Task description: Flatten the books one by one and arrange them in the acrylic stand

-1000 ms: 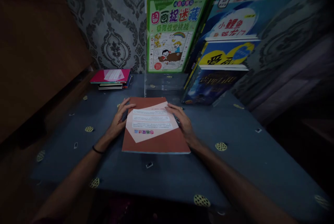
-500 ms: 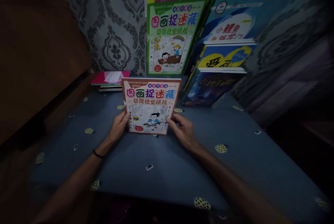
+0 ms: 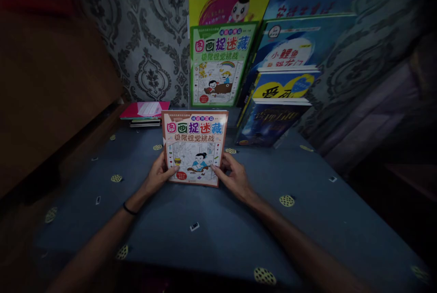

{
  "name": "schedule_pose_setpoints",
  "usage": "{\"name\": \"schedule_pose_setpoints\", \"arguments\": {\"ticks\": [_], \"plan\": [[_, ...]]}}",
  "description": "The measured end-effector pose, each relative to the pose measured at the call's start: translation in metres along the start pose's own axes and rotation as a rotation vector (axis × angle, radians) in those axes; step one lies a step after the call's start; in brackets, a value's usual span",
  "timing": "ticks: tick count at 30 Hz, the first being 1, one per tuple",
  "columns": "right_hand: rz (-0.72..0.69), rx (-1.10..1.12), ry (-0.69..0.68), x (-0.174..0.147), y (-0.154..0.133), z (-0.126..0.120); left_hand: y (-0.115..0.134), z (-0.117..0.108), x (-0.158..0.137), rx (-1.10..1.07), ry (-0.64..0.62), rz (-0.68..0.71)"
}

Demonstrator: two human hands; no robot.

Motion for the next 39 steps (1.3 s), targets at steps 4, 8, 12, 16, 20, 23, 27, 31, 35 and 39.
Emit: {"name": "schedule_pose_setpoints", "arguments": {"ticks": [4, 8, 12, 16, 20, 23, 27, 31, 35, 39], "plan": [[0.008, -0.017, 0.011, -0.001, 0.000, 0.000, -0.001, 0.004, -0.001, 0.019, 0.038, 0.074], [0.011, 0.012, 0.050, -0.002, -0.004, 0.001, 0.001, 0.007, -0.004, 0.097, 0.065, 0.159], [0.021, 0.039, 0.045, -0.002, -0.006, 0.003, 0.001, 0.010, -0.004, 0.114, 0.040, 0.169], [0.025, 0.071, 0.030, -0.002, -0.007, 0.003, 0.000, 0.008, -0.003, 0.048, 0.036, 0.116], [0.049, 0.137, 0.008, 0.000, -0.002, 0.004, 0.006, 0.007, -0.005, 0.072, 0.036, 0.078], [0.074, 0.195, -0.009, 0.001, 0.002, 0.005, 0.013, 0.006, -0.005, 0.136, 0.057, 0.071], [0.064, 0.202, -0.019, 0.000, -0.001, 0.004, 0.017, 0.003, -0.004, 0.201, 0.090, 0.103], [-0.006, 0.136, -0.009, -0.002, -0.008, -0.001, 0.013, 0.000, -0.005, 0.274, 0.118, 0.127], [-0.072, 0.045, 0.030, -0.002, -0.013, -0.007, 0.011, 0.001, -0.007, 0.335, 0.136, 0.180], [-0.093, -0.007, 0.042, 0.000, -0.016, -0.011, 0.008, 0.001, -0.005, 0.386, 0.117, 0.173]]}}
Point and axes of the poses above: each hand's wrist, its own x-axis towards the middle knuckle, its own z-axis out of the palm, y = z × x, the point moved 5 cm from there along x, towards the middle knuckle, and after that the axes turned 11 degrees about y, right-handed, at the moved point
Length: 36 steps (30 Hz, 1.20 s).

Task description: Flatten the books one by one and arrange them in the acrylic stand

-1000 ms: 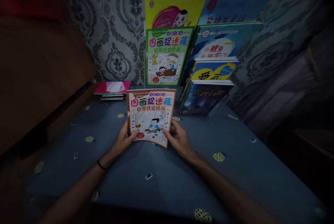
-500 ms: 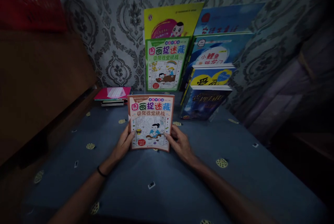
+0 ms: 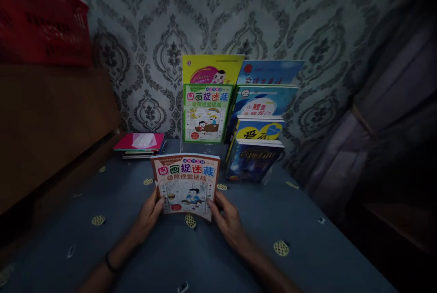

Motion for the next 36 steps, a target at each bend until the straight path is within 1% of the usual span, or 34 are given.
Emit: {"name": "schedule_pose_setpoints", "arguments": {"ticks": [6, 8, 11, 14, 19, 22, 25, 33, 36], "plan": [[-0.069, -0.048, 0.090, 0.003, -0.005, -0.006, 0.000, -0.003, 0.006, 0.009, -0.029, 0.019], [-0.088, -0.062, 0.116, 0.003, -0.006, -0.006, 0.000, -0.004, 0.006, 0.040, -0.014, 0.020], [-0.119, -0.091, 0.159, 0.001, -0.008, -0.006, -0.003, -0.006, 0.005, 0.117, 0.053, 0.027], [-0.135, -0.083, 0.173, -0.003, -0.010, -0.003, -0.006, -0.008, 0.004, 0.168, 0.090, 0.043], [-0.151, -0.051, 0.195, -0.003, -0.013, -0.002, -0.009, -0.009, 0.005, 0.216, 0.036, 0.091], [-0.142, -0.060, 0.175, 0.001, -0.014, -0.004, -0.007, -0.008, 0.007, 0.245, 0.053, 0.095], [-0.143, -0.061, 0.179, 0.003, -0.014, -0.006, -0.001, -0.006, 0.012, 0.270, 0.074, 0.119], [-0.100, -0.033, 0.142, 0.011, -0.017, -0.012, 0.031, -0.001, 0.027, 0.368, 0.015, 0.307], [-0.114, -0.051, 0.119, 0.021, -0.024, -0.017, 0.041, 0.000, 0.034, 0.425, 0.007, 0.331]]}}
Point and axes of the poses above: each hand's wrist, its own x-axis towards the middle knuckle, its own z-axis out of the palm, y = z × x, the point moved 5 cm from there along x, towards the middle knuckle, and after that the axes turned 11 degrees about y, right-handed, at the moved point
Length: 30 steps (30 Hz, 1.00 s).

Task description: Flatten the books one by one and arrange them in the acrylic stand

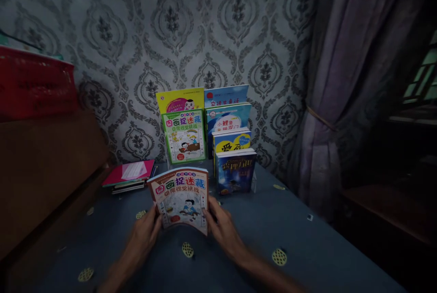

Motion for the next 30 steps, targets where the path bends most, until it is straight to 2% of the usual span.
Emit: {"name": "schedule_pose_setpoints", "arguments": {"ticks": [5, 10, 14, 19, 24, 30], "plan": [[-0.079, -0.058, -0.040, 0.034, -0.015, -0.012, 0.020, -0.011, 0.032, -0.023, 0.001, 0.027], [-0.202, -0.124, -0.023, 0.091, -0.040, -0.030, 0.055, -0.029, 0.084, -0.041, 0.040, 0.138], [-0.285, -0.160, 0.045, 0.135, -0.061, -0.044, 0.081, -0.047, 0.126, 0.014, 0.150, 0.256], [-0.373, -0.145, 0.122, 0.167, -0.083, -0.060, 0.105, -0.064, 0.158, 0.065, 0.254, 0.392], [-0.377, -0.104, 0.160, 0.179, -0.082, -0.066, 0.113, -0.065, 0.171, 0.102, 0.290, 0.441], [-0.365, -0.108, 0.135, 0.187, -0.063, -0.057, 0.098, -0.049, 0.177, 0.062, 0.275, 0.432]]}}
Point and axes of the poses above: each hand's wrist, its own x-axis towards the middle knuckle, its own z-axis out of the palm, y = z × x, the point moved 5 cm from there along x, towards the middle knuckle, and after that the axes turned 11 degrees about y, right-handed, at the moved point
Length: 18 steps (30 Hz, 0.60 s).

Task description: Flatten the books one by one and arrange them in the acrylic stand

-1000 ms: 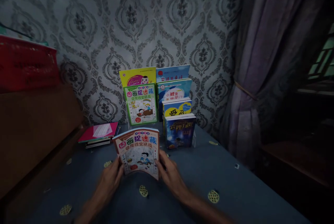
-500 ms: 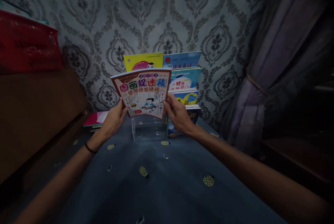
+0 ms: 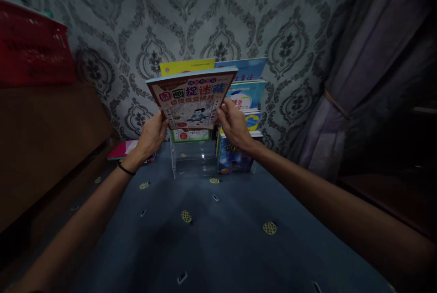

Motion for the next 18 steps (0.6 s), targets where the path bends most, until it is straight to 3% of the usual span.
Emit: {"name": "schedule_pose_setpoints", "arguments": {"ticks": [9, 18], "plan": [[0.083, -0.031, -0.023, 0.000, 0.039, 0.020, -0.019, 0.026, -0.006, 0.025, 0.006, -0.050], [0.120, -0.034, -0.044, -0.005, 0.043, 0.020, -0.022, 0.029, -0.007, -0.001, 0.034, -0.052]]}}
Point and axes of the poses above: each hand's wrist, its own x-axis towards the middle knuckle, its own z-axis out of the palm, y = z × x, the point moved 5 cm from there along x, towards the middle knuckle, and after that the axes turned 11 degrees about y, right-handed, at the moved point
